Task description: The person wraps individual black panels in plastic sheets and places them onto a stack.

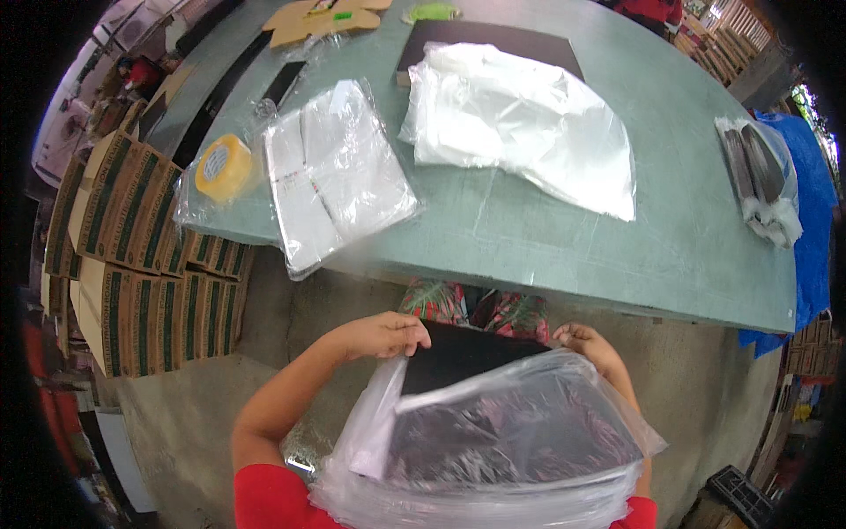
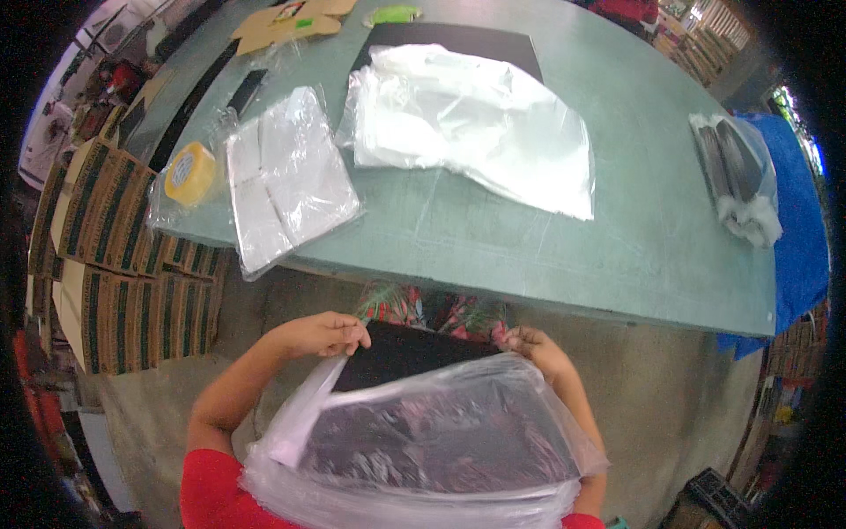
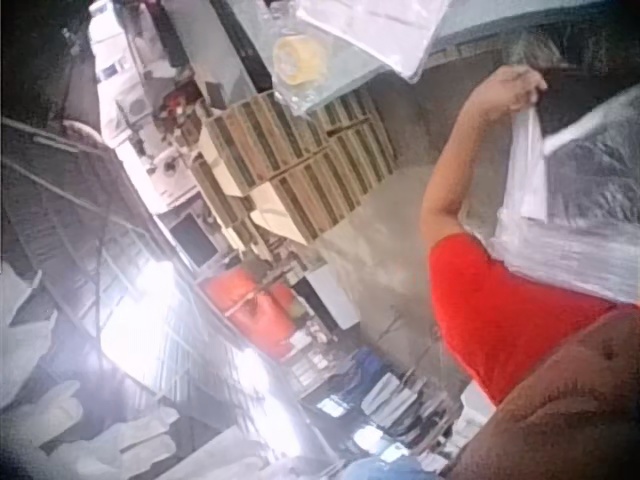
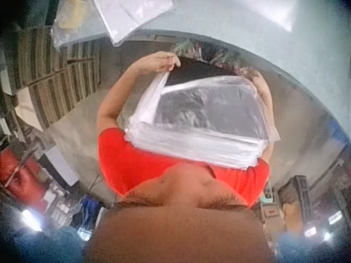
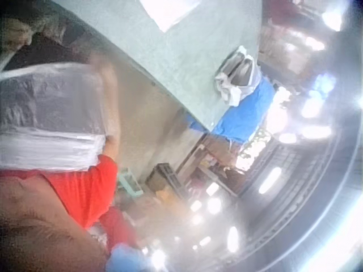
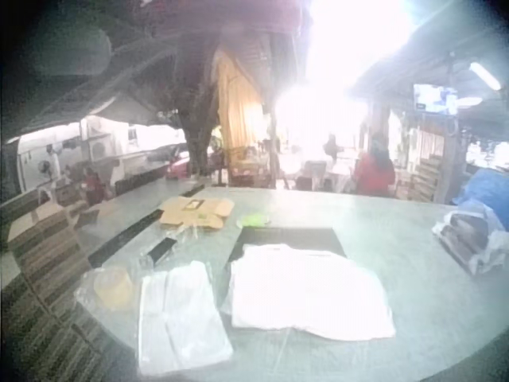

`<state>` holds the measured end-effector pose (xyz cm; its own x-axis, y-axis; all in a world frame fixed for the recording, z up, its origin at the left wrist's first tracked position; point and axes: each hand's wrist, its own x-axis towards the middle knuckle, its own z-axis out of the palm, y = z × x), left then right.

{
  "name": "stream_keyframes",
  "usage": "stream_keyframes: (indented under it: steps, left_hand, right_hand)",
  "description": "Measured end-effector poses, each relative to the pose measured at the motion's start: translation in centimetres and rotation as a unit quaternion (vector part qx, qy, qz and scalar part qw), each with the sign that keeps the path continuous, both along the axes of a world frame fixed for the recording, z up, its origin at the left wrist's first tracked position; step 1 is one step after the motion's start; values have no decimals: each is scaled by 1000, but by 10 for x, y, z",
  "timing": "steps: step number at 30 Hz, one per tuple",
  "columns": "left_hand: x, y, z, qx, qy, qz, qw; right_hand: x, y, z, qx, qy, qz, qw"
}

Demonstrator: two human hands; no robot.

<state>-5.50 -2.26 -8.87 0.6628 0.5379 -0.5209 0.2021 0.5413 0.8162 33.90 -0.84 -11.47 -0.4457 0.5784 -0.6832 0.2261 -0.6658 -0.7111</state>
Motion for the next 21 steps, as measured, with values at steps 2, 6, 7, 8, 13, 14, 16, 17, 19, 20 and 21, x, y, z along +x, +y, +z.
stream_keyframes:
  steps: [2, 6, 7, 8, 13, 14, 16, 17, 19, 20, 21]
  left_hand:
    - [13, -5, 56, 296, 40, -110, 948]
    - [30, -20, 133, 348, 150, -201, 903]
    - [26, -22, 122, 320, 102, -179, 925]
    - [20, -24, 109, 287, 51, -157, 944]
    - [-4, 5, 41, -120, -5, 88, 989]
    - [-6, 10, 13, -96, 2, 121, 988]
    - [-9, 17, -59, -83, 31, 198, 976]
    - [-9, 18, -97, -51, 72, 221, 971]
    - [3, 19, -150, 83, 187, 222, 953]
    - [11, 21, -164, 183, 260, 198, 927]
    - [16, 26, -169, 193, 263, 207, 922]
  right_hand:
    - [3, 2, 24, -9, 14, 38, 999]
    - [13, -2, 45, 38, 3, 232, 972]
    - [14, -1, 43, 32, -10, 216, 976]
    - [16, -2, 39, 22, -23, 199, 980]
    - [-9, -2, 23, -52, 43, 8, 998]
    - [-9, -1, 8, -29, -8, -8, 1000]
    - [-10, -6, -36, 18, -106, -47, 993]
    - [-6, -7, -66, 122, -76, -73, 987]
    - [-14, -7, -94, 160, -170, -111, 966]
    - [-16, -7, -106, 179, -218, -132, 950]
    - [-15, -10, -125, 209, -290, -134, 924]
